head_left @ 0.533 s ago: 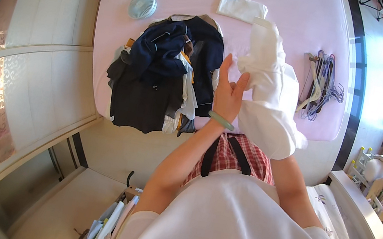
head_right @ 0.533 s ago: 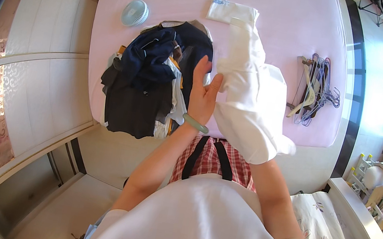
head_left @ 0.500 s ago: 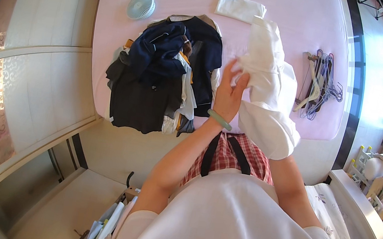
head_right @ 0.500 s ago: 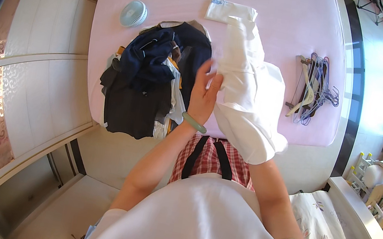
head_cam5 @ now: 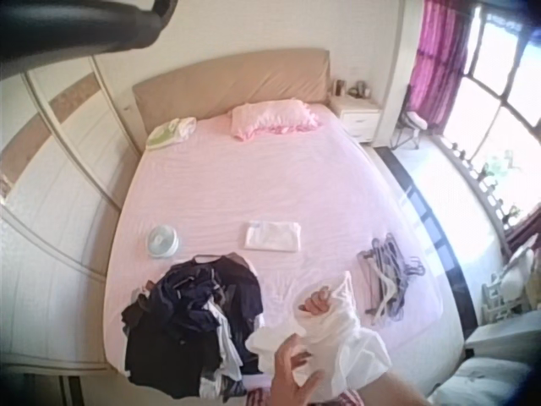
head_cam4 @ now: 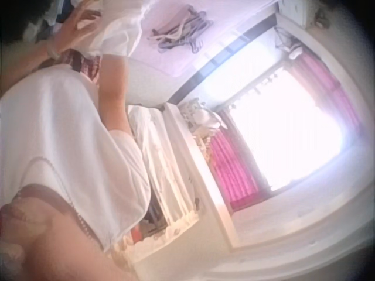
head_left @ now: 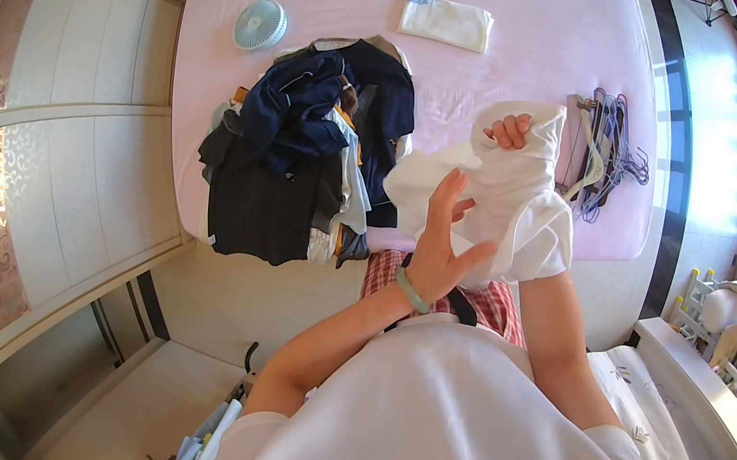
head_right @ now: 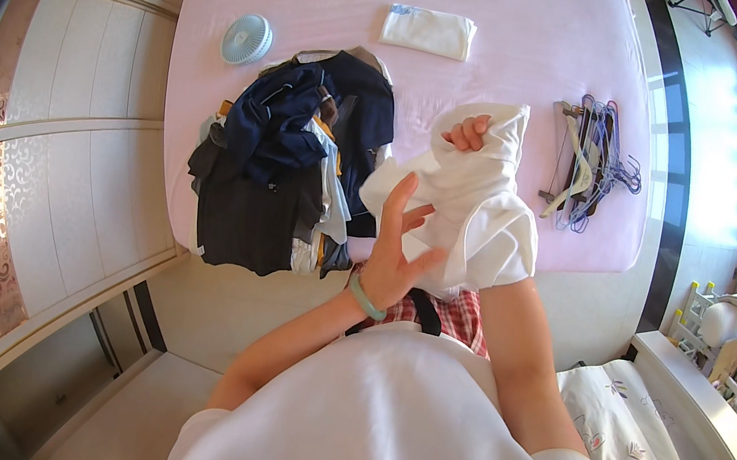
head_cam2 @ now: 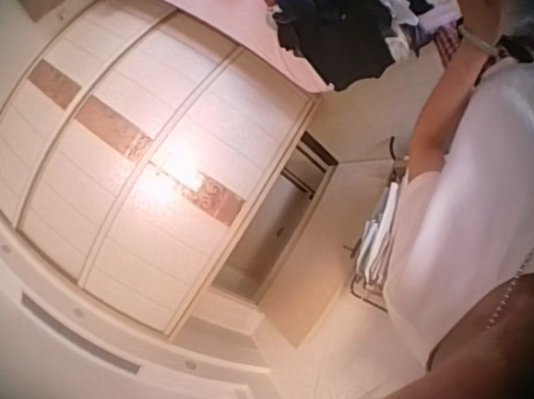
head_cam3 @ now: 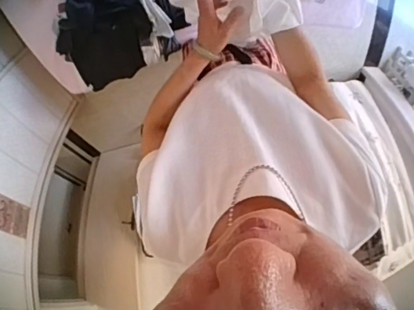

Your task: The person folds a white t-shirt with blue text on a pink bed surface, smoothing the fabric and aligning the edges before placing it aside. They then pick up a second white t-shirt, unfold it, and fold it neatly on the bed.

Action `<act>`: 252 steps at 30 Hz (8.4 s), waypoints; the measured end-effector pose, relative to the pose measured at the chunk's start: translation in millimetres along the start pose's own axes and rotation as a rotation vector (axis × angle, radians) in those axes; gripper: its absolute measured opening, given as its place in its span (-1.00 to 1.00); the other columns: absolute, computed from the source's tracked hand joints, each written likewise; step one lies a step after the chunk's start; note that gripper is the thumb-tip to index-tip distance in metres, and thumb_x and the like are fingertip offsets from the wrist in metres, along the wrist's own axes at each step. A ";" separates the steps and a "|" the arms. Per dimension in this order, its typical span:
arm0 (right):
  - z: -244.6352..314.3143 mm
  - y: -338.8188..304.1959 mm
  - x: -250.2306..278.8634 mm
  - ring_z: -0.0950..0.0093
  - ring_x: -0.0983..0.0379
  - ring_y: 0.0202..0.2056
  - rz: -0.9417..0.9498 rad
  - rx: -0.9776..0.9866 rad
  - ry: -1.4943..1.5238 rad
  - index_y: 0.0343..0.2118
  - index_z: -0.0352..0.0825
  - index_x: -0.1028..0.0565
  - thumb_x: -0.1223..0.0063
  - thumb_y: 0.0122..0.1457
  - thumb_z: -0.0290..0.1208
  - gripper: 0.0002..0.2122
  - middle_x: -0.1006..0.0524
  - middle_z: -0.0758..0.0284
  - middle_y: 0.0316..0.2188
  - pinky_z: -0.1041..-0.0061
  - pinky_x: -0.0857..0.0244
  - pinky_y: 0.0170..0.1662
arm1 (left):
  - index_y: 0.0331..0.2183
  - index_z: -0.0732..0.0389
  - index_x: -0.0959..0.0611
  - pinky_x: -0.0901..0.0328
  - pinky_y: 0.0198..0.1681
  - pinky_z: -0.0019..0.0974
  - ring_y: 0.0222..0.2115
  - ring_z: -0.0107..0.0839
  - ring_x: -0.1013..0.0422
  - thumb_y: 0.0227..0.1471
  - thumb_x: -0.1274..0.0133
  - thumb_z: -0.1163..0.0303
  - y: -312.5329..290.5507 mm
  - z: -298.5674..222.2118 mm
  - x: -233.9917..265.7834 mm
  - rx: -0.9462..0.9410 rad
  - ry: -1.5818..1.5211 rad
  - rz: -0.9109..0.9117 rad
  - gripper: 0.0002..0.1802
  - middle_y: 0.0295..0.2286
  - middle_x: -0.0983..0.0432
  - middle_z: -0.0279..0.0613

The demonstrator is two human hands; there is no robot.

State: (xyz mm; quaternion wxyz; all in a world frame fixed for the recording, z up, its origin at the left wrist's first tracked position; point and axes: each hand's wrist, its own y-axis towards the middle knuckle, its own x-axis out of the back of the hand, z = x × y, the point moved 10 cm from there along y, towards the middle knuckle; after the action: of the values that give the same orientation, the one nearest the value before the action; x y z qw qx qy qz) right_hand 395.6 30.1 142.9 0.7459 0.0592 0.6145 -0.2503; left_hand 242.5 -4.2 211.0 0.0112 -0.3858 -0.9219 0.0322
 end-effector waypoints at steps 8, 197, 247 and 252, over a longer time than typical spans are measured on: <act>13.3 -4.8 36.3 0.51 -0.08 -0.57 -0.598 0.127 -0.480 -0.58 -0.19 -0.21 -0.05 0.17 -0.24 -0.70 -0.15 0.48 -0.66 0.38 -0.21 -0.27 | 0.07 0.27 -0.29 -0.27 -0.05 -0.13 -0.07 0.05 -0.33 -0.11 -0.22 0.27 -23.1 1.4 -39.8 0.007 0.475 0.188 -0.26 -0.05 -0.34 0.11; -73.3 -125.4 -173.0 0.30 -0.51 -0.41 0.648 0.210 -1.624 -0.12 -0.36 -0.47 -0.13 0.13 -0.18 -0.63 -0.56 0.08 -0.41 0.37 -0.34 -0.28 | -0.22 0.22 -0.54 -0.38 -0.24 -0.35 -0.30 -0.44 -0.46 0.17 0.07 0.02 8.1 -279.0 183.1 -0.259 -0.280 -0.499 -0.57 -0.31 -0.51 -0.23; -72.0 -175.6 -255.6 0.11 -0.45 -0.44 0.701 0.438 -1.550 -0.23 -0.35 -0.36 -0.09 0.08 -0.41 -0.76 -0.50 0.09 -0.49 0.25 -0.31 -0.37 | -0.07 0.25 -0.46 -0.34 -0.13 -0.33 -0.19 -0.44 -0.41 0.20 0.05 0.14 -5.5 -296.7 152.0 -0.268 -0.213 -0.400 -0.59 -0.20 -0.47 -0.24; -72.6 -166.9 -209.4 0.15 -0.47 -0.50 0.747 0.308 -1.882 -0.20 -0.30 -0.40 -0.08 0.13 -0.23 -0.72 -0.52 0.17 -0.55 0.25 -0.33 -0.40 | -0.09 0.28 -0.46 -0.35 -0.17 -0.37 -0.22 -0.46 -0.42 0.18 0.01 0.18 -11.5 -286.3 161.7 -0.251 -0.187 -0.455 -0.61 -0.21 -0.47 -0.22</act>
State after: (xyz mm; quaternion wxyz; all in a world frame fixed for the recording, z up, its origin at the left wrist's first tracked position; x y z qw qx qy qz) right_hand 231.7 -23.0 360.5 0.9404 0.1216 -0.3167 -0.0232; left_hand 133.8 117.4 496.7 -0.1146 -0.1626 -0.9787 -0.0500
